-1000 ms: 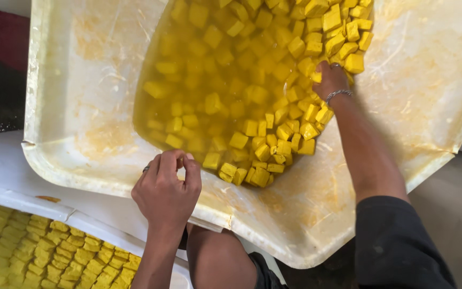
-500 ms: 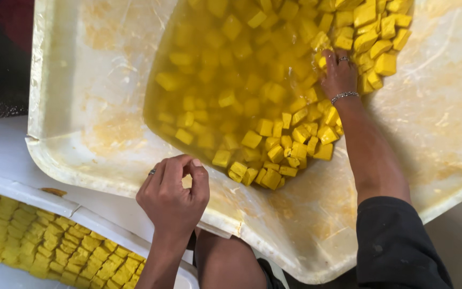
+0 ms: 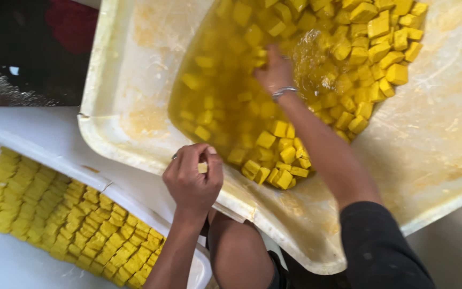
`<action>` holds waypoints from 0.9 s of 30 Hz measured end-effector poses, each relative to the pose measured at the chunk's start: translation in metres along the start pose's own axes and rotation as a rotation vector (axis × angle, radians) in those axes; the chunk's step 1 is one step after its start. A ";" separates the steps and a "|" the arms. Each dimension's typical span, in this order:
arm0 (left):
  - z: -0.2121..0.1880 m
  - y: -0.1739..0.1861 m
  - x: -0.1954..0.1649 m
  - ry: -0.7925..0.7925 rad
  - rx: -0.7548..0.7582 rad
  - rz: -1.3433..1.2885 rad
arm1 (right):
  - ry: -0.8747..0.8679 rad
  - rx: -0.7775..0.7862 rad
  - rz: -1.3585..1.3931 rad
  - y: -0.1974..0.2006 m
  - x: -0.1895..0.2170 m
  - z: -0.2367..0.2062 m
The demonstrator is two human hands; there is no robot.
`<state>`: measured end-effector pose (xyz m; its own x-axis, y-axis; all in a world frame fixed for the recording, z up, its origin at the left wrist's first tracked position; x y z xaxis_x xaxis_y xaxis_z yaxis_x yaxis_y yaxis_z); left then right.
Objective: The person sits on the floor and transfers yellow tofu blocks by hand from a water-filled bin into a white bin, arranging them in neat rows. They repeatedly pick blocks from the water, place them into the grid, and occasionally handle clumps of blocks to fill gaps.
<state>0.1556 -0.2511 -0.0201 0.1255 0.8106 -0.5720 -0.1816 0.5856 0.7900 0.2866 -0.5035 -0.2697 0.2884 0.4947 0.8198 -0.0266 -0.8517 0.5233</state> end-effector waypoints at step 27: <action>0.007 0.002 -0.008 -0.031 0.055 0.036 | 0.240 -0.096 -0.214 -0.039 -0.027 0.031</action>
<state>0.1611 -0.2564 -0.0123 0.1503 0.8303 -0.5366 -0.1326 0.5548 0.8213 0.3092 -0.4887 -0.3193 0.0640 0.6967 0.7145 -0.0836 -0.7097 0.6996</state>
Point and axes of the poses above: each hand's wrist, its own z-axis towards the middle knuckle, its own y-axis out of the back of the hand, x = y × z, the point moved 4 cm from there along z, towards the middle knuckle, and after that the axes turned 11 degrees about z, right-handed, at the moved point
